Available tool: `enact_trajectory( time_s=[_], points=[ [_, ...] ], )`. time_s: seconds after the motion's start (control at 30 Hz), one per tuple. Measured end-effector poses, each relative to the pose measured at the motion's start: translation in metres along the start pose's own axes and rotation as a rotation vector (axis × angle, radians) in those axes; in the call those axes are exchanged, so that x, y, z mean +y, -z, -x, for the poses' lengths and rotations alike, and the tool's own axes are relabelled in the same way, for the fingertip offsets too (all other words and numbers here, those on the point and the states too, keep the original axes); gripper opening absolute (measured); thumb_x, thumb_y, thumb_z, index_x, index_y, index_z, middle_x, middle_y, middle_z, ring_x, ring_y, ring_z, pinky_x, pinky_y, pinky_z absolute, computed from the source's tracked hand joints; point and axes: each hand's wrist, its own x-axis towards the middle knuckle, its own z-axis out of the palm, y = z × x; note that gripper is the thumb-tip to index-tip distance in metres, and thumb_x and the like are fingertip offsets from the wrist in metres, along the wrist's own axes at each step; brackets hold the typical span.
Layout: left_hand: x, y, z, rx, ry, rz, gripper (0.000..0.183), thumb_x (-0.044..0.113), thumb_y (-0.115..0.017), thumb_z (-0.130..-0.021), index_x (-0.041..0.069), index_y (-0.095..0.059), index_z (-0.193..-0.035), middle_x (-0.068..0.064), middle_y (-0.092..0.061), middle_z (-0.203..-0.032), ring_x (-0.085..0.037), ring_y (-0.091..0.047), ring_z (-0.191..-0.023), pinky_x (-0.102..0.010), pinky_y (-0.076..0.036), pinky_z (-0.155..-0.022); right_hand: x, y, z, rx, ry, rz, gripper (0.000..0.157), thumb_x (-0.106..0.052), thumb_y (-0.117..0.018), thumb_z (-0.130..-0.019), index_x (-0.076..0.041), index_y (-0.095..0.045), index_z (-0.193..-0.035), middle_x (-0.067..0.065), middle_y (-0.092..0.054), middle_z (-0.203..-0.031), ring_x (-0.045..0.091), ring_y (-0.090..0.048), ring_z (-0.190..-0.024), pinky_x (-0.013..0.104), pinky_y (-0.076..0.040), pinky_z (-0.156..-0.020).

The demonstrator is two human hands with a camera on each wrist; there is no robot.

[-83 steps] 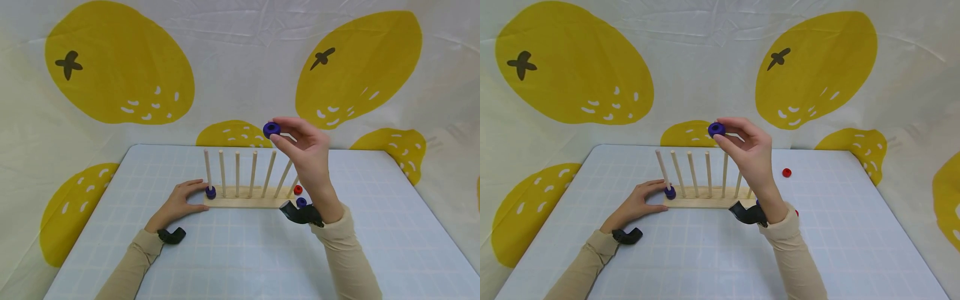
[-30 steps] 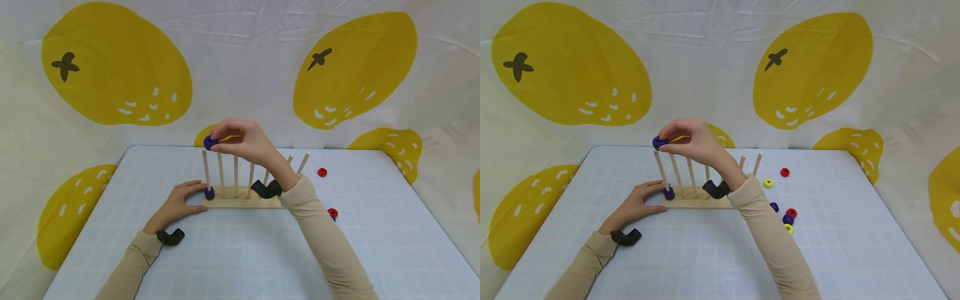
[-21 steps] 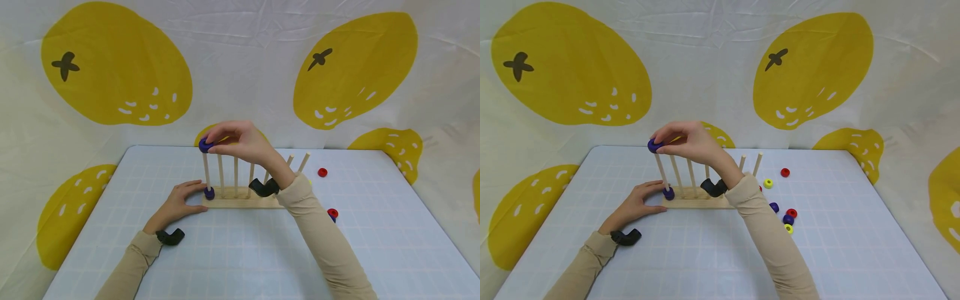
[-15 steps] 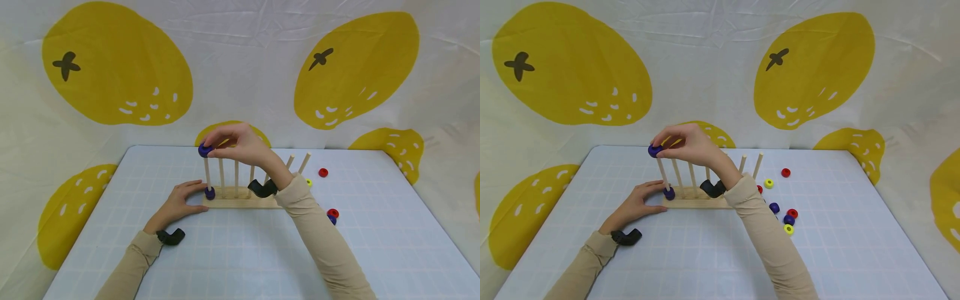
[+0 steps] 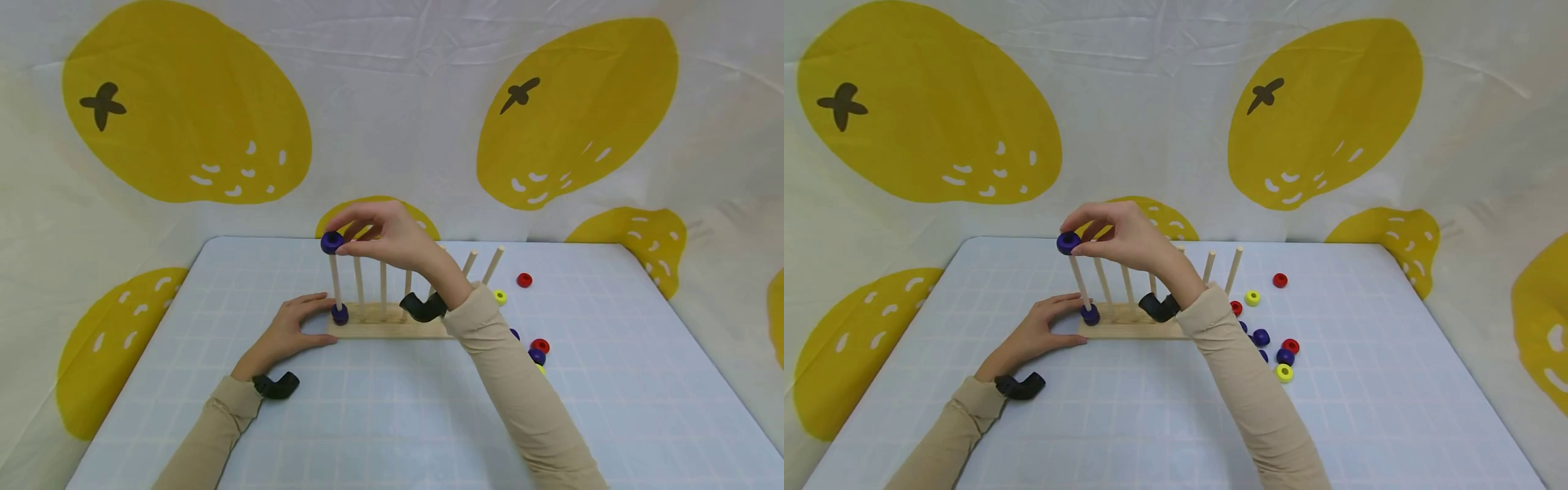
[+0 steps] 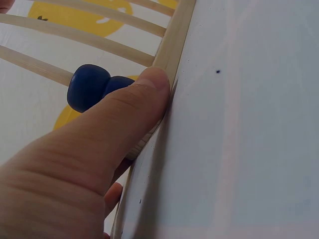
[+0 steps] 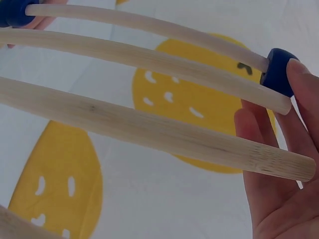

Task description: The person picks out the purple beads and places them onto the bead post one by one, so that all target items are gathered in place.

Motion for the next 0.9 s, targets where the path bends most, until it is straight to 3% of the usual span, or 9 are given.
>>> enact_trajectory(
  time_s=[0.53,0.9],
  points=[
    [0.0012,-0.0005,0.0009,-0.008,0.014,0.003,0.068,0.033,-0.089,-0.074,0.012,-0.063,-0.134,-0.019,-0.054,-0.141,-0.04,-0.047,-0.132,-0.065,-0.032,-0.105,-0.0037,-0.0036,-0.0011,-0.056,-0.107,0.178,0.023,-0.011,-0.077,-0.088,-0.01,-0.073,-0.11,-0.004,-0.07,-0.107,0.009,-0.066,-0.089,0.027,-0.057,-0.075],
    [0.0023,0.0,0.0007,0.0,0.012,0.009,0.069,0.032,-0.09,-0.073,0.012,-0.064,-0.133,-0.018,-0.055,-0.141,-0.038,-0.046,-0.132,-0.064,-0.031,-0.106,-0.0049,-0.0021,-0.0002,-0.057,-0.112,0.182,0.024,-0.01,-0.076,-0.089,-0.008,-0.072,-0.113,-0.001,-0.07,-0.112,0.009,-0.066,-0.093,0.029,-0.058,-0.078]
  ],
)
